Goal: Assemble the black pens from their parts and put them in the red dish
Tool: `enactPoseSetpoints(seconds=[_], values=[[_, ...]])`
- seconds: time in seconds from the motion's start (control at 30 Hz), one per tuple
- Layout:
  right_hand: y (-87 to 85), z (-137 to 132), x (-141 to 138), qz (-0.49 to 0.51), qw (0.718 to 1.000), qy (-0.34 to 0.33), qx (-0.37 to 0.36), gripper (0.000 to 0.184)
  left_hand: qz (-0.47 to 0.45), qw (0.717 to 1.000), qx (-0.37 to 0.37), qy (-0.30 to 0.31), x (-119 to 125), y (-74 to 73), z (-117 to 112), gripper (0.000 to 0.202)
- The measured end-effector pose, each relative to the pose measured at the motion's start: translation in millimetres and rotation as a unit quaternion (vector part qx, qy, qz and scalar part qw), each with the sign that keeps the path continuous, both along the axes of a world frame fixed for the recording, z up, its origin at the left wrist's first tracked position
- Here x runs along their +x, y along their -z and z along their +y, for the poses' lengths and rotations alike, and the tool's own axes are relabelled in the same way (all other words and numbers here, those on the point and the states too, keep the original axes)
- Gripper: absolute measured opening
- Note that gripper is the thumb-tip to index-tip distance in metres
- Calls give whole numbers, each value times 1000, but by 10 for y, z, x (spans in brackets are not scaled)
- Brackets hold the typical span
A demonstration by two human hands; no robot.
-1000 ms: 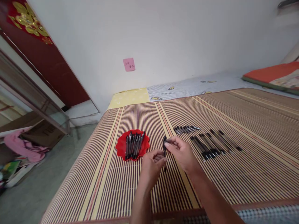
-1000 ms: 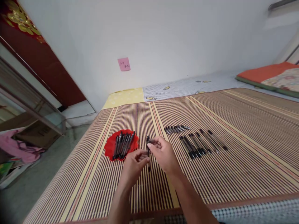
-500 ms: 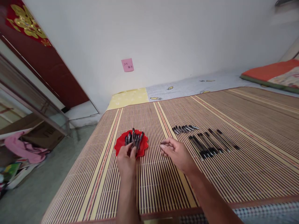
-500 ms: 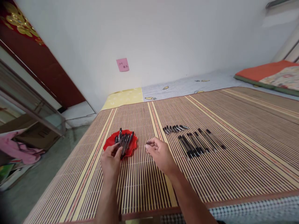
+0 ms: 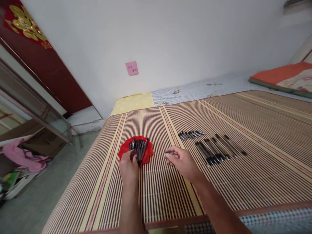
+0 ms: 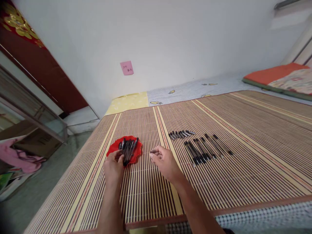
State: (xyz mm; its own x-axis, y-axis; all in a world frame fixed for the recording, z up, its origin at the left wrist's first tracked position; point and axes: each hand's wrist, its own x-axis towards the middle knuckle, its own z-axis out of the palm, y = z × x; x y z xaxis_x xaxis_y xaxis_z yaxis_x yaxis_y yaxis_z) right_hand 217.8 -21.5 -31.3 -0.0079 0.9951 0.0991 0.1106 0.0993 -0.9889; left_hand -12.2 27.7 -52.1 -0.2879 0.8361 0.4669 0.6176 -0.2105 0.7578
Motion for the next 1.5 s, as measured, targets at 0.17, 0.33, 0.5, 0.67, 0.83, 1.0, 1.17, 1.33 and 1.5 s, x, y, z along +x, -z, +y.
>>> enactPoseSetpoints(seconds=[0.17, 0.33, 0.5, 0.67, 0.83, 1.0, 1.17, 1.33, 1.5], values=[[-6, -37, -10, -89, 995, -33, -7, 16, 56, 998, -21, -18, -30, -36, -61, 18], [7, -104, -57, -195, 978, -75, -9, 9, 54, 998, -5, 4, 39, -114, -107, 27], [21, -121, -113, -283, 955, -86, 9, 9, -77, 995, -46, 48, 180, -166, -135, 34], [-78, -38, 187, -297, 955, -13, -4, 12, -216, 967, -87, 99, 308, -211, -183, 40], [-183, -52, 897, -427, 879, 192, -88, 15, -275, 947, -106, 125, 349, -193, -200, 43], [-76, -97, 1211, -505, 813, 233, -170, 15, -311, 932, -120, 140, 412, -176, -203, 44], [59, -22, 1136, -513, 808, 202, -208, 14, -321, 926, -131, 150, 480, -173, -209, 44], [62, 17, 1046, -513, 807, 187, -226, 15, -331, 921, -133, 157, 541, -194, -226, 44], [40, 14, 1015, -499, 817, 192, -215, 15, -324, 918, -141, 181, 597, -172, -243, 41]])
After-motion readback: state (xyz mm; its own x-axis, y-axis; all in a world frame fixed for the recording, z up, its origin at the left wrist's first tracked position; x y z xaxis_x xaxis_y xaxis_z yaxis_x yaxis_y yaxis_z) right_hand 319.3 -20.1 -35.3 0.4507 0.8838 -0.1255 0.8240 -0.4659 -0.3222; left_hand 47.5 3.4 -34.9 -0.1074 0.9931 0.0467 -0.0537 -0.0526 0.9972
